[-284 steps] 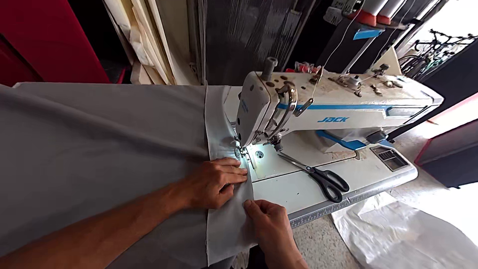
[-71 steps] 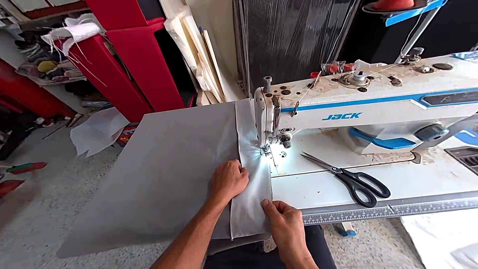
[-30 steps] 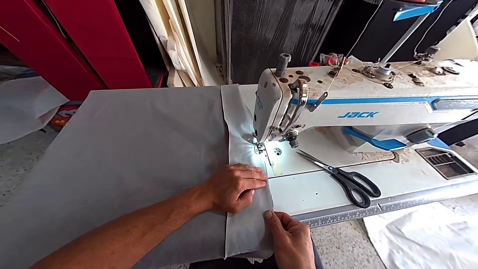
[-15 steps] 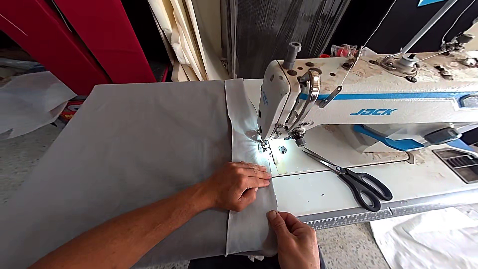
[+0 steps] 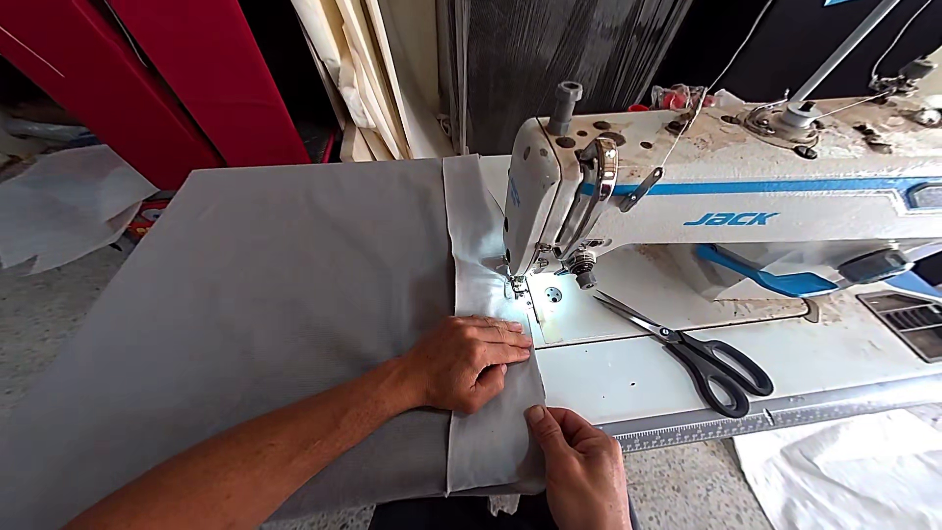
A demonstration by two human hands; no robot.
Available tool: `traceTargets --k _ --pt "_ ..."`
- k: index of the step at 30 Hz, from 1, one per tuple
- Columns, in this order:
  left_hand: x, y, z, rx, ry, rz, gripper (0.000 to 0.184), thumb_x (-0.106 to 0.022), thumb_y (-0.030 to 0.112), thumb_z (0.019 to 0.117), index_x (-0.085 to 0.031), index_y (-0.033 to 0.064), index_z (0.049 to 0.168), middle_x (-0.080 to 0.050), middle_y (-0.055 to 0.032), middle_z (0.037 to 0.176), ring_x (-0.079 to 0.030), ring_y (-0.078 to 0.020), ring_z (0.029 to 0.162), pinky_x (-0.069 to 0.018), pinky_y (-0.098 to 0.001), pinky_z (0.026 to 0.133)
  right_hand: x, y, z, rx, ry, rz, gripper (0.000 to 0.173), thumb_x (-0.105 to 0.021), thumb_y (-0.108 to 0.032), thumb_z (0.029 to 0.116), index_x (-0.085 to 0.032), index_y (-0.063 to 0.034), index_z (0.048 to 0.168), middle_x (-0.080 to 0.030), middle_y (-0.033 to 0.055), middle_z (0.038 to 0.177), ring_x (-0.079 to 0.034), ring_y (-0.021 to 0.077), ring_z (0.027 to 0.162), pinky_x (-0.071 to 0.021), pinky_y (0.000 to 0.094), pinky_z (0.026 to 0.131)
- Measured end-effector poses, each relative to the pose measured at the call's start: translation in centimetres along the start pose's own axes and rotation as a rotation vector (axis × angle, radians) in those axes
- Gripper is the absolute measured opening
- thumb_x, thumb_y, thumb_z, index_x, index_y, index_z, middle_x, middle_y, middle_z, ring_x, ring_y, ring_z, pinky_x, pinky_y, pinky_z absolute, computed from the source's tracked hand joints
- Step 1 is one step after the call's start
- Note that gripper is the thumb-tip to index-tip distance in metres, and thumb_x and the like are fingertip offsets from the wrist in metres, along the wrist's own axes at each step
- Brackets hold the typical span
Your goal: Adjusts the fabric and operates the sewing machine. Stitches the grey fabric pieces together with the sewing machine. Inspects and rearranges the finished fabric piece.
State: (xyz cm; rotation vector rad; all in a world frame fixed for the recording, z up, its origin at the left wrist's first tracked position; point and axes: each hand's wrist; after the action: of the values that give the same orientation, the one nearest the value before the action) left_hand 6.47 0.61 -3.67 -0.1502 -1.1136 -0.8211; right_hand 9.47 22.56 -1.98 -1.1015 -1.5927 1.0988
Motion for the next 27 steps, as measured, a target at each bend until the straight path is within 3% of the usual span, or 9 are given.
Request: traceTargets --k 21,27 --pt "0.1 -1.4 0.7 0.021 -0.017 0.057 0.038 -0.047 0.018 0.0944 -0.077 0.0102 0.116 -0.071 -0.0012 0.13 -0.058 -0.016 0.133 -0.0458 -0.033 0.114 0.1 -1.7 2.9 -0.082 -0.046 -0.122 0.022 -0.067 -0.021 0.0972 -0.075 -0.0124 0.079 -0.066 -0.0029 0.062 -0.062 0.0068 0.055 -0.0502 0.0267 0.051" --pt "0.4 -2.4 1.1 -0.008 -0.026 0.089 0.038 -0.047 0.02 0.095 -0.077 0.0117 0.116 -0.071 0.0 0.13 -0.061 -0.0155 0.125 -0.0481 -0.0311 0.107 -0.2 -2.6 3.8 -0.125 -0.06 -0.158 0.023 -0.067 -0.021 0.0981 -0.076 -0.0126 0.079 -0.067 -0.0032 0.063 -0.063 0.0063 0.056 -0.0505 0.0271 0.053"
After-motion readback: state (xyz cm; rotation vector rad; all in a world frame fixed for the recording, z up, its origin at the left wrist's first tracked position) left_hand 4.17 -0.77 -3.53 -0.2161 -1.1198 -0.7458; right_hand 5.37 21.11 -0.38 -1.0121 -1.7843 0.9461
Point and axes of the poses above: each hand's wrist, its own z-axis towards the middle knuckle, its own x-axis out of the back of the hand, y = z × x
